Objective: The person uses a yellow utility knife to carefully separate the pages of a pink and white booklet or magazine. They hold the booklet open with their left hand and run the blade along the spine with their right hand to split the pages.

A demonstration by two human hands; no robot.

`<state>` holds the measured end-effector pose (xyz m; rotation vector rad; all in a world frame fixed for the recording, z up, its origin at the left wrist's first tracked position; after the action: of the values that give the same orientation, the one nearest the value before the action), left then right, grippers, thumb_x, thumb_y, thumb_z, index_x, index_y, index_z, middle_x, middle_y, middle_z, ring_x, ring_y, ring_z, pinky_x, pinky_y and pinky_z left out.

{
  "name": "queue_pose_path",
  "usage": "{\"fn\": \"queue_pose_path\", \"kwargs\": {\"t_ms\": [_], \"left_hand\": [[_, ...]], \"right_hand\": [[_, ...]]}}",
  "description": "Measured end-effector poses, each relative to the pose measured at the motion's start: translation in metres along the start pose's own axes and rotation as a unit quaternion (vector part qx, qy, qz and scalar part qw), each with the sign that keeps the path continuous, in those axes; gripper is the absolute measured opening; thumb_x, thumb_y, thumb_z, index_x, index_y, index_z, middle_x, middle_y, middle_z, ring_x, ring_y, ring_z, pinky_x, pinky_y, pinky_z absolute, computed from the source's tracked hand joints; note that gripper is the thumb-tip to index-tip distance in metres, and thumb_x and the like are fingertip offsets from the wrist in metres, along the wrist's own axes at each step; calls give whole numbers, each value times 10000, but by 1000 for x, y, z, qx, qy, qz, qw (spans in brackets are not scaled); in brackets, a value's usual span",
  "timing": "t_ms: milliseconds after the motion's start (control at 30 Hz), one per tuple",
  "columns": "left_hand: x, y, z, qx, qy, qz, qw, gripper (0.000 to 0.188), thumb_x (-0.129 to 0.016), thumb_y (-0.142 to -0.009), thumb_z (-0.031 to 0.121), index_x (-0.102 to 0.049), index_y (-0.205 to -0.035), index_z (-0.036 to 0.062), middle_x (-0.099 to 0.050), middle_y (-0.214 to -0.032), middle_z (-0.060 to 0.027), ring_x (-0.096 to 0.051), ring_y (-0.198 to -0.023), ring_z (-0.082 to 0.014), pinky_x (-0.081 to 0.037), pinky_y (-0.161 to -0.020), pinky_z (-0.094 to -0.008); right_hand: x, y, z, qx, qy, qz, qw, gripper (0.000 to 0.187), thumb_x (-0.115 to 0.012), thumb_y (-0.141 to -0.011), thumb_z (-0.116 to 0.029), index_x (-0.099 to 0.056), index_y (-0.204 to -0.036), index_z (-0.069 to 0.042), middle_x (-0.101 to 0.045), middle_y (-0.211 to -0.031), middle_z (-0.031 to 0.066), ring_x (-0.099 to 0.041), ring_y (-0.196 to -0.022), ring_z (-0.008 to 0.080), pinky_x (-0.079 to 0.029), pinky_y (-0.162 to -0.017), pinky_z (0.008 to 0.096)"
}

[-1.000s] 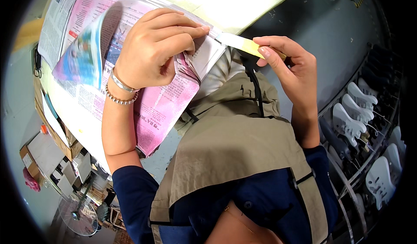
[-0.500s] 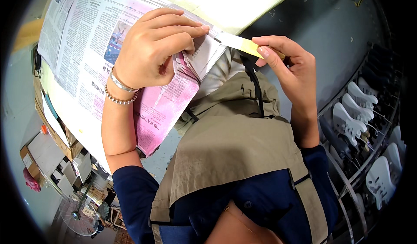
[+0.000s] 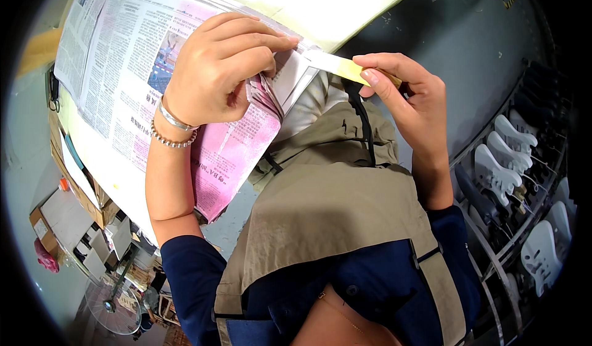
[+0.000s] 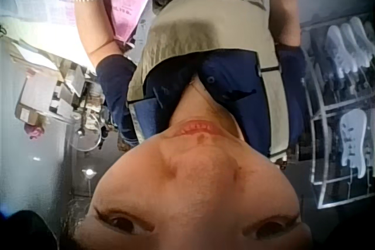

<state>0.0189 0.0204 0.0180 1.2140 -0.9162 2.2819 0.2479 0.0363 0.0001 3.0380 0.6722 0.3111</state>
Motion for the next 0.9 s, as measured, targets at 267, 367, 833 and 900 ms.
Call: {"fn": "queue_pose_path", "kwargs": {"t_ms": [267,367,833,900], "left_hand": [[3,1,1,-1,-3,-12,1000,157,-595,-545,158,-523,-656,73,-718,-1061,-104,-657,-1016,-297,-483,-933,-452],[3,1,0,-1,-7,-18,1000,158,-592,-557,174,-525,-659,74,-717,-1064,-105,-656,-1024,-296,-482,-941,-456],[3,2,-1,0,-15,-13,1000,205,-600,-563,248,-559,-670,78,-715,-1076,-110,-659,-1030,-292,-481,-938,-458],[3,2,0,1,-20,-12,1000,205,-605,-565,254,-563,-666,80,-720,-1061,-103,-662,-1026,-288,-481,-938,-456]], "right_hand": [[0,-1,1,3,8,-6,1000,170,-626,-905,-34,-694,-1054,12,-696,-864,63,-636,-701,85,-490,-631,203],[0,-2,0,2,14,-7,1000,171,-625,-905,-34,-695,-1054,12,-697,-868,65,-636,-700,87,-490,-632,204],[0,-1,1,1,14,-5,1000,169,-625,-902,-35,-694,-1049,9,-694,-865,69,-636,-692,93,-496,-637,213],[-1,-1,0,3,14,-5,1000,168,-625,-901,-35,-695,-1048,7,-693,-863,71,-636,-690,93,-495,-635,212]]}}
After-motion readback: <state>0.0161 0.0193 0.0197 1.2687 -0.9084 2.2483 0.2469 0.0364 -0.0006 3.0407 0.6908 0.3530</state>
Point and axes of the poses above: each hand's wrist, its own y-axis away from the middle knuckle, its own x-axis out of the back of the hand, z = x × y, the point moved 4 cm from there along -y, towards the middle knuckle
